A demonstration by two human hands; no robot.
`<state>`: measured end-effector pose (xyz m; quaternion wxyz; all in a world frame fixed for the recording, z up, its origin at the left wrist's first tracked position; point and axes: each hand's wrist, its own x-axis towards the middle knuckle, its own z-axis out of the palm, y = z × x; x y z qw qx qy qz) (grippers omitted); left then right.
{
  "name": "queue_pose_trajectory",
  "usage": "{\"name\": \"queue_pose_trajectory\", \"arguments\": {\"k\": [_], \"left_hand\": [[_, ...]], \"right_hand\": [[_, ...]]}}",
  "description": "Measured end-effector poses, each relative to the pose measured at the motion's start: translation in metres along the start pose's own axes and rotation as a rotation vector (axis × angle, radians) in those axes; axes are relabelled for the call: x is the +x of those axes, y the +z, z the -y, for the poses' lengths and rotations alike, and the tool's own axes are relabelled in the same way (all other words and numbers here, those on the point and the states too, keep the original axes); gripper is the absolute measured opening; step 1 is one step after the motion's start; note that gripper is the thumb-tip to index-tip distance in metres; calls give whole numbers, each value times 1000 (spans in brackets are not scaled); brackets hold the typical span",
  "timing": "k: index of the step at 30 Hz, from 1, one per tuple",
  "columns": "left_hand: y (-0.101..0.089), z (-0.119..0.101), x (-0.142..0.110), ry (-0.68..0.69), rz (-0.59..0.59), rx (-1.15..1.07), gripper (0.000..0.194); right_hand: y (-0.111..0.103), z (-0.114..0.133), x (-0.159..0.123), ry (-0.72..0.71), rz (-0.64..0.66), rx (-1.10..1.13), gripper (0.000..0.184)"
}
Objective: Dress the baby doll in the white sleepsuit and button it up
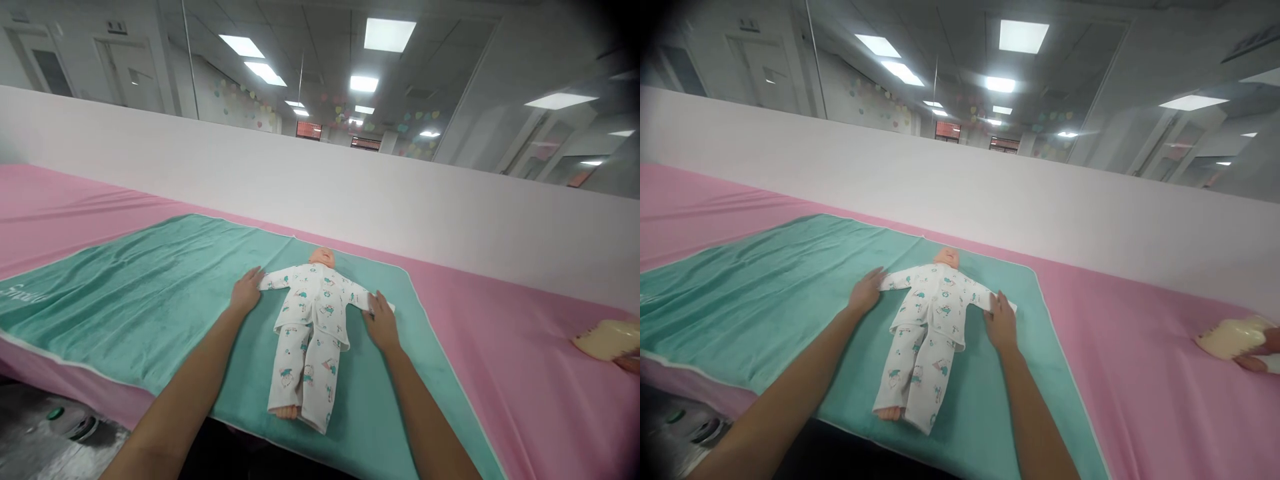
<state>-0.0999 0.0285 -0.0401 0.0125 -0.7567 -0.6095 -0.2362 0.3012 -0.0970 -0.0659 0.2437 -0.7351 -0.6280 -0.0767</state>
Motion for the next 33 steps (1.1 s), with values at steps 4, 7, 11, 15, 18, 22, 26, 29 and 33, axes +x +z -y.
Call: {"name": "queue_pose_trajectory", "arguments": {"k": [4, 7, 11, 15, 18, 22, 26, 29, 33], "left_hand": [[-2, 3, -9, -56, 130, 43, 51], [-10, 8, -23, -72, 117, 69, 45], [-27, -4, -62, -19, 19, 16, 38], [-49, -45, -137, 155, -28, -370, 35], [-63, -78, -195, 432, 157, -565, 46], [-65, -103, -229, 515, 124, -453, 38], [-50, -109, -231, 442, -27, -510, 19], [-43, -106, -235, 395, -103, -601, 17], [-48, -96, -239, 398, -175, -626, 18]], "right_hand": [[9, 4, -8, 51, 209, -84, 66], [3, 6, -21, 124, 220, -88, 69], [-25, 40, -58, 31, 161, 159, 59], [-54, 98, -125, -24, 236, 569, 37], [-63, 132, -172, -99, 317, 659, 44], [-60, 158, -197, -55, 247, 570, 42], [-54, 173, -195, -42, 164, 521, 31], [-50, 177, -196, -80, 72, 500, 30], [-50, 168, -203, -131, -94, 432, 29]]}}
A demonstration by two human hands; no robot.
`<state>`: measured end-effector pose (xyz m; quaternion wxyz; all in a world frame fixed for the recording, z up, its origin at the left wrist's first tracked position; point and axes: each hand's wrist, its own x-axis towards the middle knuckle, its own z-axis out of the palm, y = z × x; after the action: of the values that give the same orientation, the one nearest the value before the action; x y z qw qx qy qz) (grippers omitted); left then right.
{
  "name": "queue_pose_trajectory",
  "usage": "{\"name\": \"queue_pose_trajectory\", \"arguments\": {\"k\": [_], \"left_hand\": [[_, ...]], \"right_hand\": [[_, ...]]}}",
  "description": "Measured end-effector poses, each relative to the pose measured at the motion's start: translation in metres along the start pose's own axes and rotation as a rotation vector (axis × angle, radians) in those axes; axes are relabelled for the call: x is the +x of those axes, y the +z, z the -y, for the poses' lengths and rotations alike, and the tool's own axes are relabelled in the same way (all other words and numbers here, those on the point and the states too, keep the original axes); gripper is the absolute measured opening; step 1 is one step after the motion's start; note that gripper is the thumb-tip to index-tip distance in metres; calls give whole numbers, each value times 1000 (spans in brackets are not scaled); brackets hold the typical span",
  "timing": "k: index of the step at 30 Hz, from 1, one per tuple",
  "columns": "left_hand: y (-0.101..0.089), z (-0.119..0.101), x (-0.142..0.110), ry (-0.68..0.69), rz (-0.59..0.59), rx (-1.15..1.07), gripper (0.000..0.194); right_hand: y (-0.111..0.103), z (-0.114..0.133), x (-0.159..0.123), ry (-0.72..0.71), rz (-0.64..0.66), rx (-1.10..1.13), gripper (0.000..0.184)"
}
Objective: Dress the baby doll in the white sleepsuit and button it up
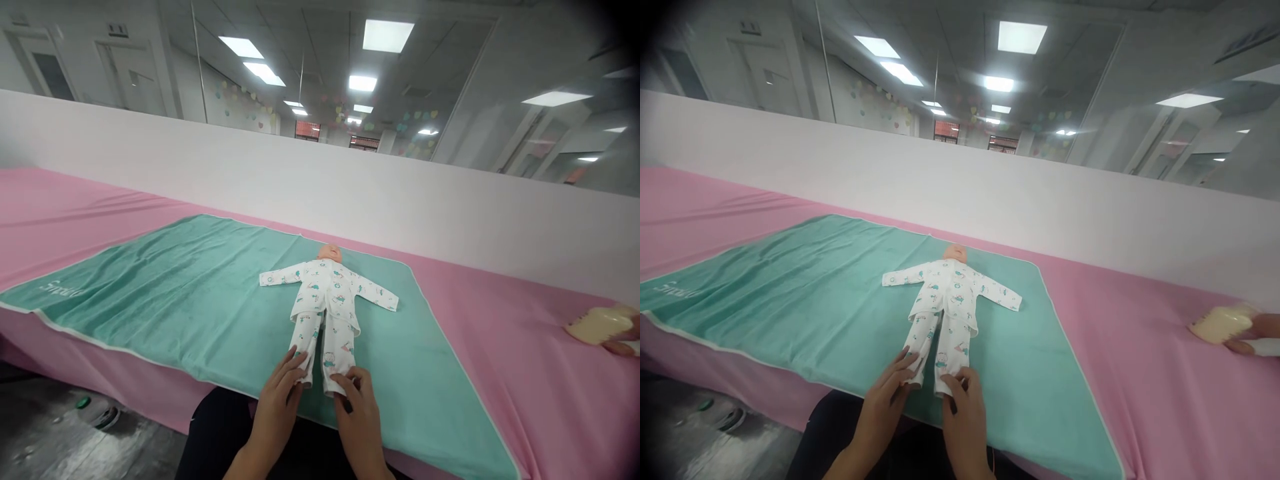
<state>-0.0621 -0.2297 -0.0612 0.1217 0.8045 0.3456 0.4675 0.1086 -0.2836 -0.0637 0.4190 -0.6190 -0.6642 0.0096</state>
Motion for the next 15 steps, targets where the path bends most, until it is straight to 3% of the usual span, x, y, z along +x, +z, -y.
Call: {"name": "queue_pose_trajectory", "arguments": {"k": [5, 10, 13, 15], "left_hand": [[-18, -3, 12, 274, 179, 176, 22], [-34, -26, 16, 248, 300, 304, 22], [-46, -32, 1, 266, 274, 287, 16], [-49, -28, -18, 260, 185, 267, 13]], "right_hand": [[-12, -6, -2, -67, -99, -102, 32], [-13, -6, -14, -144, -78, -108, 36], [-2, -9, -46, -165, 44, -65, 32], [9, -12, -72, -135, 109, -66, 25]]}}
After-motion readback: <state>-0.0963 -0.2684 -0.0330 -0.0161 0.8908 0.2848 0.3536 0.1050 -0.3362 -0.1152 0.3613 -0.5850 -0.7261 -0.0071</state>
